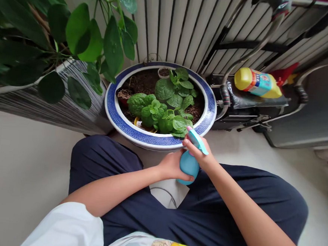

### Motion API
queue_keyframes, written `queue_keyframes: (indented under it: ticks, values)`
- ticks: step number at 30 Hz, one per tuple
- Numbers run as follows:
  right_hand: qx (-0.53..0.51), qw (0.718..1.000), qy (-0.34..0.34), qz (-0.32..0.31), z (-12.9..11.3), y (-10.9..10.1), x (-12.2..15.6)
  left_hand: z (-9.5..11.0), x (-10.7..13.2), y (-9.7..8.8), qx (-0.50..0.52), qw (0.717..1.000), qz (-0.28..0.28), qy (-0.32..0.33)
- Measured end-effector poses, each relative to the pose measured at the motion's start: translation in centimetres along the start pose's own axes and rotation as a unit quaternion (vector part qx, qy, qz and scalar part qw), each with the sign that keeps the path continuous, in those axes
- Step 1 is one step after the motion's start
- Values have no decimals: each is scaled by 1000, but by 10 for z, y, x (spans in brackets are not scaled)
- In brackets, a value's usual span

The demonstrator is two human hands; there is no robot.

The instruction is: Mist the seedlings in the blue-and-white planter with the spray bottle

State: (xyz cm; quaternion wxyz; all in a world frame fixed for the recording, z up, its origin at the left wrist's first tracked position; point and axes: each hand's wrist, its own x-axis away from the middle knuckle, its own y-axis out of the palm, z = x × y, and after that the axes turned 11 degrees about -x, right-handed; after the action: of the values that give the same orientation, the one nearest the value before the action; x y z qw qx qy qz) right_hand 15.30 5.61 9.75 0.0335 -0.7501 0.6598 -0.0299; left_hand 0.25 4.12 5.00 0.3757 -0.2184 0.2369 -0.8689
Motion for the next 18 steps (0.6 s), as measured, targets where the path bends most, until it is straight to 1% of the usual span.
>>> queue_keyframes:
  ticks: [3, 7, 10, 13, 16, 18]
  values:
    - [-15, 999, 6, 33, 4, -1, 4, 1, 0, -2, -19, 1000, -7, 4]
    - [-33, 999, 18, 20, 4, -3, 7, 2, -1, 0, -4, 999, -28, 15]
    - [-28, 999, 28, 30, 6, -7, 10, 4, -2, 5, -2, 999, -38, 11]
    - [-35, 996, 45, 69, 9, -12, 14, 7, -5, 8, -4, 999, -42, 18]
    - [-54, 990, 43, 121, 8, -15, 17, 7, -11, 8, -8, 998, -41, 53]
    - [-54, 989, 33, 137, 6, -17, 18, 6, -14, 6, -8, 996, -39, 77]
